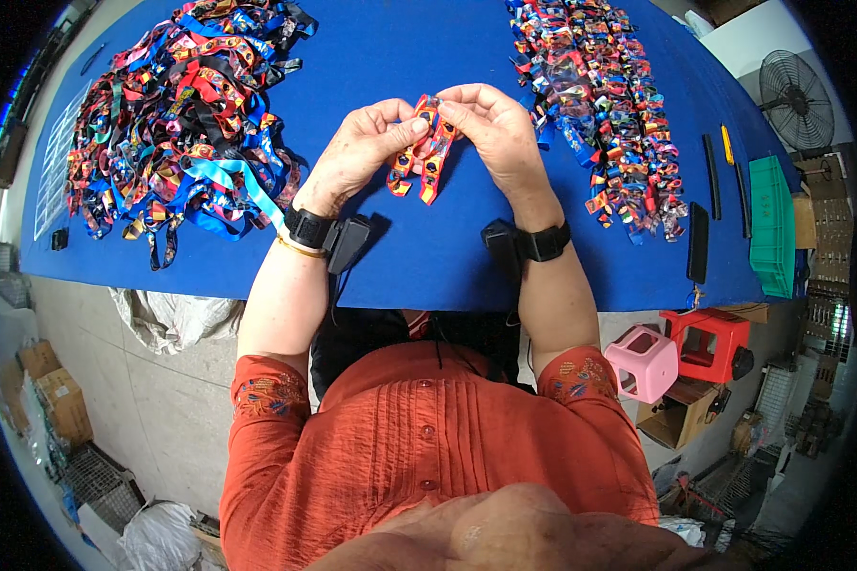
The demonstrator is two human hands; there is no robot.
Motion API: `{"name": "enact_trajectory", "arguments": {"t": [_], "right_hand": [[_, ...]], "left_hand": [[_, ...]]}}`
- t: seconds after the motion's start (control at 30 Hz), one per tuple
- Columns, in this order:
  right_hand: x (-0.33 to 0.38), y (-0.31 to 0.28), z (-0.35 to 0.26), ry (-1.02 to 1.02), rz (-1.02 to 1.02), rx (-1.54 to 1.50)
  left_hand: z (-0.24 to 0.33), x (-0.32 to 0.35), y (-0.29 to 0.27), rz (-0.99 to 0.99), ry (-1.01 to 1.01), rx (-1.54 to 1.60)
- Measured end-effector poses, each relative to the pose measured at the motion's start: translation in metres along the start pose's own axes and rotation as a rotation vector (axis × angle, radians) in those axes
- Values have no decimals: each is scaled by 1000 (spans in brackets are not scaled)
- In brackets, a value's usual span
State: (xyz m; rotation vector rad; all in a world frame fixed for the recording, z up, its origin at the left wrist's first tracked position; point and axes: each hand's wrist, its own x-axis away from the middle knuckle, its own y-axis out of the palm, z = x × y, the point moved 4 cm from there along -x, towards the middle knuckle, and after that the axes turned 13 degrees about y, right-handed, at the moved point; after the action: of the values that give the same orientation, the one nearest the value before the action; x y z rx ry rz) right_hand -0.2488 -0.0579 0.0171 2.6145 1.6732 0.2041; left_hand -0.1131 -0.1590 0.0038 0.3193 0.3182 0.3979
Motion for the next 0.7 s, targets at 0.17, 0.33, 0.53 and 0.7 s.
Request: {"name": "enact_trajectory", "arguments": {"t": [0.17, 0.33, 0.53, 0.7], "right_hand": [[-1, 0, 0, -22, 8, -31], [-1, 0, 0, -17, -4, -55], [0, 1, -2, -20, -1, -39], [1, 2, -3, 1, -18, -22]], "left_hand": [[0, 1, -3, 20, -30, -3], [-2, 0, -5, 39, -20, -26], [-1, 0, -5, 33, -18, 0], [1, 1, -5, 33, -21, -26]]}}
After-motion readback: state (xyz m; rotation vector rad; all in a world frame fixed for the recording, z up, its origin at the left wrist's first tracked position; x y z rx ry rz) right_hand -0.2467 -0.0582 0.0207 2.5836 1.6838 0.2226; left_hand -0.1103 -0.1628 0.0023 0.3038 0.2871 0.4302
